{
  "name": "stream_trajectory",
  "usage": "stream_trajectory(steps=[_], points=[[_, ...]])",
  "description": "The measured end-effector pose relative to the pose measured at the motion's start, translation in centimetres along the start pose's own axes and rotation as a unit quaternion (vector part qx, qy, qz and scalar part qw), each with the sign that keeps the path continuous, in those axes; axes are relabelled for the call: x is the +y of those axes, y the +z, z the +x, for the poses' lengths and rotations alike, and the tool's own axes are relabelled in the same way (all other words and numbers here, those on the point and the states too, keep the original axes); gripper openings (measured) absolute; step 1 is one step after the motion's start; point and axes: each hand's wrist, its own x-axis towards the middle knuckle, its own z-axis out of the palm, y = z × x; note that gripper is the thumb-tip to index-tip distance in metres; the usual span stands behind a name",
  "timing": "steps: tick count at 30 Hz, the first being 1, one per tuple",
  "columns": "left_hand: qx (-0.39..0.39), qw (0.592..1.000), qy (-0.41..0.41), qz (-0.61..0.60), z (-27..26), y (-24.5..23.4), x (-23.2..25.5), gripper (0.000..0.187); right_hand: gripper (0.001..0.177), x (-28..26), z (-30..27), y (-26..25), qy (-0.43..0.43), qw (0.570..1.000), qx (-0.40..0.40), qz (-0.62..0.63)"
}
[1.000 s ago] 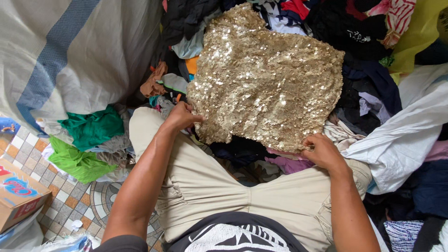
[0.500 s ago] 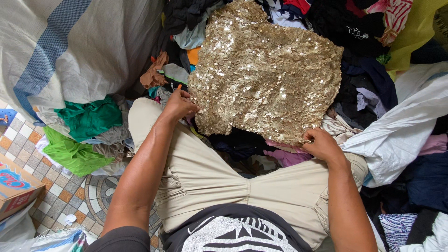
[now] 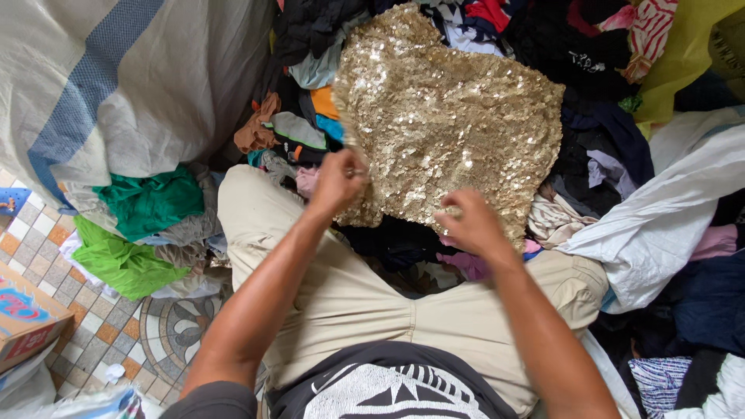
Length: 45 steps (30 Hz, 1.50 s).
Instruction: The person sorts through a pile of clothes, picking up individual items like a floral dress, a green top, a gold sequined top, and a white tank top to look at them before placing them into different bags.
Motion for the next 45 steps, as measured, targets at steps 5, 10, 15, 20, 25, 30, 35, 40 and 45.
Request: stream_trajectory(steps=[5, 10, 15, 20, 25, 30, 35, 40, 45], points=[[-0.136, 0.988, 0.073, 0.011, 0.1, 3.2, -0.2, 0.036, 0.072, -3.3, 9.0, 10.7, -0.005, 0.945, 0.015, 0.327], [-0.161, 0.976, 0.088, -0.117, -0.1, 1.5, -2.3, 0.040, 0.035, -2.9, 12.2, 14.9, 0.036, 0.853, 0.085, 0.514], [-0.104, 0.989, -0.100, -0.015, -1.2, 0.1, -1.1, 0.110, 0.032, -6.3, 8.4, 11.4, -0.004, 0.861, 0.108, 0.497], [-0.104, 0.979, -0.166, -0.059, -1.4, -0.3, 2.7, 0.094, 0.022, -7.3, 5.1, 6.2, -0.093, 0.898, -0.024, 0.429], [-0.060, 0.957, -0.258, 0.119, 2.2, 2.4, -13.2, 0.040, 0.034, 1.3, 0.9, 3.0, -0.110, 0.986, 0.037, 0.123], [-0.065, 0.944, -0.006, 0.323, 0.7, -0.7, -12.0, 0.036, 0.065, 12.2, -3.1, 0.3, -0.087, 0.975, 0.023, -0.203], [0.156, 0.978, -0.134, -0.043, 1.1, -3.5, -9.5, 0.052, 0.031, 18.3, -2.1, 1.1, -0.055, 0.982, 0.137, -0.121], [0.129, 0.978, -0.070, 0.145, -3.7, -7.6, -2.8, 0.041, 0.035, 15.9, -3.8, -1.0, -0.077, 0.969, 0.221, -0.079], [-0.029, 0.959, -0.147, 0.241, -7.0, -11.3, -4.1, 0.024, 0.036, 12.0, -6.8, -3.3, 0.012, 0.998, 0.035, 0.053]])
